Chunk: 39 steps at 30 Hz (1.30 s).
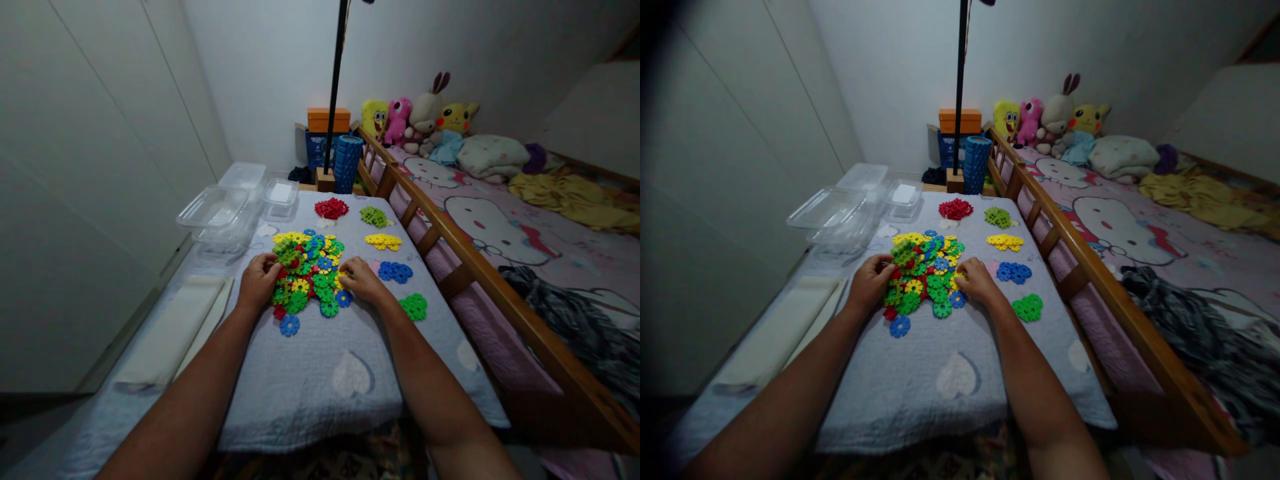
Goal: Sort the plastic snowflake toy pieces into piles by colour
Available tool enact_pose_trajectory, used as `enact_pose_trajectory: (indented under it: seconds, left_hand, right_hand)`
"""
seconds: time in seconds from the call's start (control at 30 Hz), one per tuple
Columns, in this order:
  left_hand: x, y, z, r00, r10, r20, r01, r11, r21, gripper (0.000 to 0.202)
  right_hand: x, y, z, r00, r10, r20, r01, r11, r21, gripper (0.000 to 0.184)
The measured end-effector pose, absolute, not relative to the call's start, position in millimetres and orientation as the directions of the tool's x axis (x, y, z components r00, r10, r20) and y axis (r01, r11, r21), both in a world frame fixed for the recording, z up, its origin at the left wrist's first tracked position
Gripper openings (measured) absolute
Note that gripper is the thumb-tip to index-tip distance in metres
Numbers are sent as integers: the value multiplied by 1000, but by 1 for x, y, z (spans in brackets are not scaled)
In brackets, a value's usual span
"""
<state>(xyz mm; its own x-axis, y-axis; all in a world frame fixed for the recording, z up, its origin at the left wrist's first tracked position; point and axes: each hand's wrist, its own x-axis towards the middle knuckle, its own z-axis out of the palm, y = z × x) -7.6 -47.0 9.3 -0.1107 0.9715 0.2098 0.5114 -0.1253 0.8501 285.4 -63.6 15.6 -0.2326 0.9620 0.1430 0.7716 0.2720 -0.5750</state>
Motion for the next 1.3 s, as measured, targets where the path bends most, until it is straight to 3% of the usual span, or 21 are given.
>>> enact_pose_trajectory:
  seconds: [0.47, 0.87, 1.1, 1.3]
  left_hand:
    - [-9, -45, 8, -108, 969, 221, 519, -135, 844, 34]
    - [-8, -44, 8, -105, 971, 216, 519, -131, 845, 33]
    - [-9, -44, 6, -106, 969, 223, 517, -138, 845, 31]
    - [-10, -43, 3, -100, 971, 217, 505, -138, 852, 31]
  right_hand:
    - [283, -65, 16, -13, 993, 118, 621, 100, -777, 12]
    - [297, -54, 17, 156, 973, 172, 475, 79, -876, 23]
    - [340, -29, 31, 393, 899, 194, 442, 0, -897, 20]
    - [392, -5, 28, 618, 785, 49, 360, -227, -905, 6]
